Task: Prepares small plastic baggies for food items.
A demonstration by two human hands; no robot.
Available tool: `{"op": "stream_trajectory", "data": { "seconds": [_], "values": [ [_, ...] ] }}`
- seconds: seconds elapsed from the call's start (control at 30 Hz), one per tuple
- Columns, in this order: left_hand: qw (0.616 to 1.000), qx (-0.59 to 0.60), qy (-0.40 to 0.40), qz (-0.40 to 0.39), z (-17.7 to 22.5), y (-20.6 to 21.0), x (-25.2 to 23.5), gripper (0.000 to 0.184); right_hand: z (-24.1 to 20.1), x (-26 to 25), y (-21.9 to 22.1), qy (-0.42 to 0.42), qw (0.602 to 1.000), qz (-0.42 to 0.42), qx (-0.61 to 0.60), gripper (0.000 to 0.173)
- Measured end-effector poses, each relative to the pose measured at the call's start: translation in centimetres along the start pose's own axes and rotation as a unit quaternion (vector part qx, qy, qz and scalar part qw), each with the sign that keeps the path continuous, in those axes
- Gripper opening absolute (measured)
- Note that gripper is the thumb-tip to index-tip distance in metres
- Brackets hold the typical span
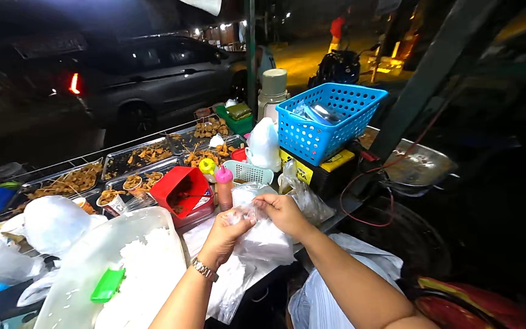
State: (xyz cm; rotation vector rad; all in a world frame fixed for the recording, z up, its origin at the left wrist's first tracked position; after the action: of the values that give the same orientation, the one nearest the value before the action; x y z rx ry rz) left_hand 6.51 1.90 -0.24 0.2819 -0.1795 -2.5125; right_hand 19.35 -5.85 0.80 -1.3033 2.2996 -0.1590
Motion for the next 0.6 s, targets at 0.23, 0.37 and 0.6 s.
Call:
{"op": "stream_trajectory", "data": {
  "seconds": [0.23, 0.37, 0.6],
  "values": [
    [0.992, 0.103, 0.055, -0.052, 2.2, -0.9, -0.4, 0.026, 1.4, -0.5, -0.8, 0.109, 0.843, -0.005, -0.527, 0.029],
    [0.987, -0.11, 0.115, 0.013, 4.1, -2.7, -0.8, 0.028, 0.2, -0.7, -1.9, -0.051, 0.969, -0.065, -0.232, 0.02],
    [0.965, -0.252, -0.073, 0.013, -0.4, -2.6, -2.5, 0.062, 1.6, -4.6, 0.2, 0.107, 0.984, -0.107, 0.09, 0.045]
  ]
}}
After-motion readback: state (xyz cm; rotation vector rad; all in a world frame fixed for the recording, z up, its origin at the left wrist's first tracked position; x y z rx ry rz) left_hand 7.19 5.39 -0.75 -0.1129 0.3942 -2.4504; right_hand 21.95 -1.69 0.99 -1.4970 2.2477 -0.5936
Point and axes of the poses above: each hand's wrist, its own x-axis away from the middle knuckle, its own y-axis out of the palm, z = x × y, the point moved 7 cm from there along -x, towards the middle knuckle, and after that the axes turned 3 degrees about y, right-handed, at the moved point
